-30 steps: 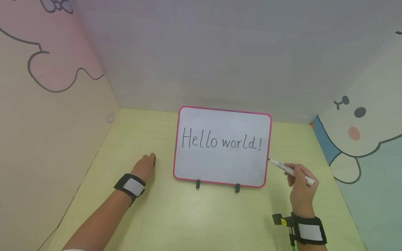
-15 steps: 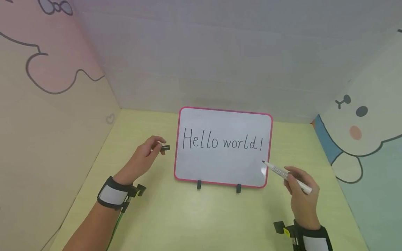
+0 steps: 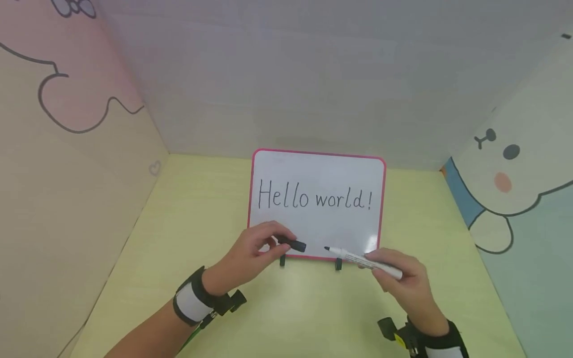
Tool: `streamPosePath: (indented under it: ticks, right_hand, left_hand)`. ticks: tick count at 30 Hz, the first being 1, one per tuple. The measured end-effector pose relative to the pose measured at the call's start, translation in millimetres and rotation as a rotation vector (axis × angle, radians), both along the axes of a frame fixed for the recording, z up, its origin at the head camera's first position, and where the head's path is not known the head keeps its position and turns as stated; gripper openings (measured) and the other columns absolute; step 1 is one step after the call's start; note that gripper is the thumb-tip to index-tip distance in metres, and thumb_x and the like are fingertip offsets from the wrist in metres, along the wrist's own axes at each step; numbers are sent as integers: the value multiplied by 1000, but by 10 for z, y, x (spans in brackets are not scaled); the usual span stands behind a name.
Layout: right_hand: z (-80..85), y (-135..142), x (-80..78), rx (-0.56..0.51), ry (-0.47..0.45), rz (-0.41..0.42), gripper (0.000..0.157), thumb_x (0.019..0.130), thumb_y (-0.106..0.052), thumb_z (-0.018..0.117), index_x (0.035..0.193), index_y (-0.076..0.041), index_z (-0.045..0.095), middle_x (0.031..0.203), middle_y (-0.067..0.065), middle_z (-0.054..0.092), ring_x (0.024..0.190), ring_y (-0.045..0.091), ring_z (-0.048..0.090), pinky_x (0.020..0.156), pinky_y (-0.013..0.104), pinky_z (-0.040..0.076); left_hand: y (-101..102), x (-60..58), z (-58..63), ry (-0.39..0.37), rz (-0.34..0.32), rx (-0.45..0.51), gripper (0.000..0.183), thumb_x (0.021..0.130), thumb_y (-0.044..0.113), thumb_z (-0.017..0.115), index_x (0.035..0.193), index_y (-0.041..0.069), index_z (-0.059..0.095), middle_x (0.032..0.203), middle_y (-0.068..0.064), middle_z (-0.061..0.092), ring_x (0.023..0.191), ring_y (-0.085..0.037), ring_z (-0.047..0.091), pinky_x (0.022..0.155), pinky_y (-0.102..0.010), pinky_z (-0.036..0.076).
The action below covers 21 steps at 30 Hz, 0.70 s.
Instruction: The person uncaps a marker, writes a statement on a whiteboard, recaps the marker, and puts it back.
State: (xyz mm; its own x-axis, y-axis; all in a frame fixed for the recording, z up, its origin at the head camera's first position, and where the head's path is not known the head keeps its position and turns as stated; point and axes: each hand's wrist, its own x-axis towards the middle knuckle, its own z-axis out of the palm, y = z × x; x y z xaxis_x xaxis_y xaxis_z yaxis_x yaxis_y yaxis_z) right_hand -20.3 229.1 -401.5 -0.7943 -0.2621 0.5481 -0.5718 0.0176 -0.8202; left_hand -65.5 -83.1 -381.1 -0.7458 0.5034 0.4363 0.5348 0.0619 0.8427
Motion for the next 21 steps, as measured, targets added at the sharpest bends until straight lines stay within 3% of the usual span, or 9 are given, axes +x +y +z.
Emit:
streamPosePath:
  ticks: [5,9,13,17,21]
  right_hand:
    - [24,-68,-13,78,100,5,36,74,17,61,104,-1,68,103,7,66,84,13,58,74,16,47]
    - [70,-116,-27,93,137,29,33,75,14,63,104,-1,68,101,8,66,83,13,58,72,17,46]
    - [98,-144,-39,128,130,74,37,74,14,64,107,-1,67,101,8,66,83,14,58,72,18,47]
    - [86,-145,-48,198,107,102,45,71,17,64,112,-1,66,103,7,66,84,14,58,73,19,47]
    - [81,-156,-52,278,112,69,50,66,18,67,112,-2,66,103,6,66,86,14,60,74,18,47]
  left_hand:
    - [113,102,96,13,5,95,20,78,-8,66,98,-4,67,93,-9,65,73,-11,56,59,-32,53]
    - [145,112,43,-8,-4,99,19,78,-4,68,97,-2,69,91,-5,66,75,-10,57,66,-33,54]
    - [161,83,-47,4,-38,76,19,80,6,70,98,3,70,87,2,65,73,-8,56,63,-28,52]
    - [168,69,-67,17,-61,-4,23,82,14,69,104,7,71,81,8,62,69,-6,53,56,-24,47]
    - [167,66,-27,47,-38,-224,20,90,22,61,106,12,68,76,11,54,67,-4,48,56,-22,42]
